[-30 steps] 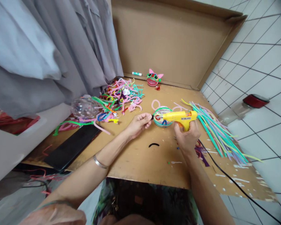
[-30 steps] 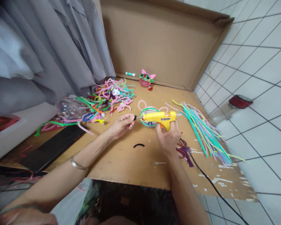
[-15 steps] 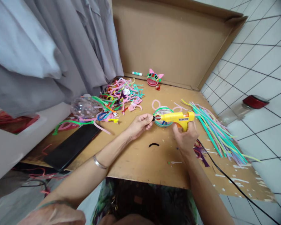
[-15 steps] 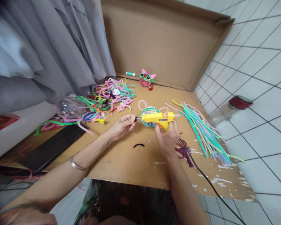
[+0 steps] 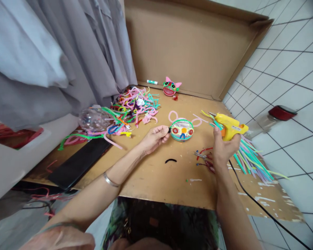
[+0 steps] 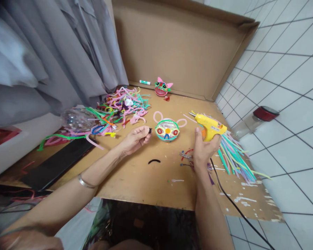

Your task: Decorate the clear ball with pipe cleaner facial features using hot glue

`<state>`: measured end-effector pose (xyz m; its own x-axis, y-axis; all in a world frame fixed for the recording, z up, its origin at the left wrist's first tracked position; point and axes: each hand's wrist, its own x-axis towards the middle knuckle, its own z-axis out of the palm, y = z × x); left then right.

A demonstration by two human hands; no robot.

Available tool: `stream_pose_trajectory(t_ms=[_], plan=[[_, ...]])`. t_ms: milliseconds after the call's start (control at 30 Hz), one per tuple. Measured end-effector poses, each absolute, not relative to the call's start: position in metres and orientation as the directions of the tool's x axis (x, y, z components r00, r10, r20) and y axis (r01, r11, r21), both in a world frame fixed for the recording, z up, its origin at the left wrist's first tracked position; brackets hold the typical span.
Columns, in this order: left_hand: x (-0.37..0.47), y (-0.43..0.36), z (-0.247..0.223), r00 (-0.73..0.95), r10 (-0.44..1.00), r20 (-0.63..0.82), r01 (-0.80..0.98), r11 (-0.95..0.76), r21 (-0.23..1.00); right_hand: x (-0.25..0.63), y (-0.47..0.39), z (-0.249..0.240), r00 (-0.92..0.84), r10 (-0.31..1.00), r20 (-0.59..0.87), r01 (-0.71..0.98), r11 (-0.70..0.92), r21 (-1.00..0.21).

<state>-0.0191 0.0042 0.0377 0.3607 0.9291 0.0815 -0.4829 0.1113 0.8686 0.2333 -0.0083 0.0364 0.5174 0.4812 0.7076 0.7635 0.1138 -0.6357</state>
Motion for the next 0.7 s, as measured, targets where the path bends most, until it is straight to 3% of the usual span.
stream_pose_trajectory(t_ms=[167, 500, 600, 700], plan=[[-0.019, 0.003, 0.038, 0.34, 0.939, 0.057, -0.47, 0.116, 0.875, 0.264, 0.008, 0.021, 0.617, 0.536, 0.576, 0.743, -0.156, -0.651], [-0.013, -0.002, 0.034, 0.346, 0.935, 0.078, -0.449, 0.093, 0.889, 0.272, 0.01, -0.001, 0.545, 0.668, 0.507, 0.832, -0.358, -0.424], [-0.011, -0.002, 0.033, 0.369, 0.924, 0.098, -0.461, 0.09, 0.883, 0.262, 0.003, 0.011, 0.474, 0.629, 0.616, 0.88, -0.348, -0.322], [-0.009, -0.003, 0.032, 0.359, 0.926, 0.113, -0.479, 0.079, 0.874, 0.236, -0.01, 0.027, 0.331, 0.574, 0.749, 0.935, -0.093, -0.342]])
